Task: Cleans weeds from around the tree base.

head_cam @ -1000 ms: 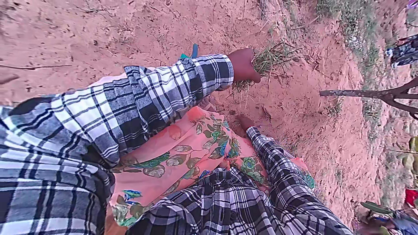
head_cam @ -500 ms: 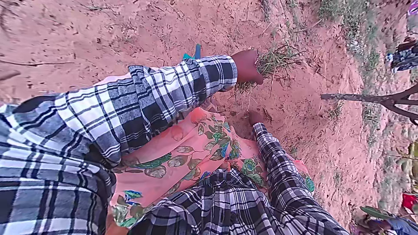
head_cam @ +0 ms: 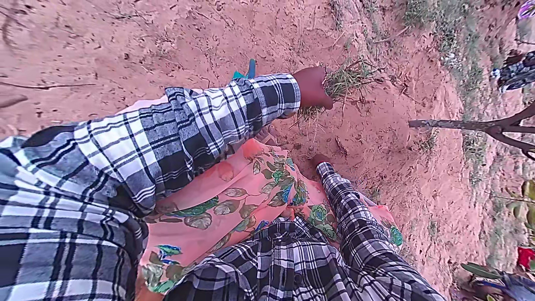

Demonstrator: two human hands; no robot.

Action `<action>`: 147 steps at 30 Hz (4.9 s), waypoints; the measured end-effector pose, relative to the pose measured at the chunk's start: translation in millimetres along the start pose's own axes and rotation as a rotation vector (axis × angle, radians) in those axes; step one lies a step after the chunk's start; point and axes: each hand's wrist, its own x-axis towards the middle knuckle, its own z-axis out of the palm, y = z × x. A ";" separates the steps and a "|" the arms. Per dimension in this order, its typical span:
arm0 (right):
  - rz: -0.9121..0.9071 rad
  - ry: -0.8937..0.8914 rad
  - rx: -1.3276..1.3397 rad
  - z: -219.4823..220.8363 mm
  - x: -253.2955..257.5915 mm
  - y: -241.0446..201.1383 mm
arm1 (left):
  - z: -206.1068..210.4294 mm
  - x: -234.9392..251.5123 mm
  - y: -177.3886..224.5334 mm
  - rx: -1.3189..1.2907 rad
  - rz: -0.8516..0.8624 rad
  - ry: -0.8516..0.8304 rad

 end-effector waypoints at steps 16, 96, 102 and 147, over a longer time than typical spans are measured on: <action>-0.015 0.033 -0.007 -2.0 -0.2 3.3 | -2.4 6.5 -5.5 0.015 0.025 0.000; -0.375 0.314 1.242 -91.7 -169.4 8.7 | -20.4 15.4 -26.2 0.052 -0.015 0.231; -0.303 0.132 1.864 -57.4 -154.4 -6.0 | -9.5 19.2 -28.0 0.095 -0.038 0.181; -0.485 0.047 2.388 -80.0 -174.9 -12.2 | 71.8 2.9 -34.7 -0.106 -0.201 -0.055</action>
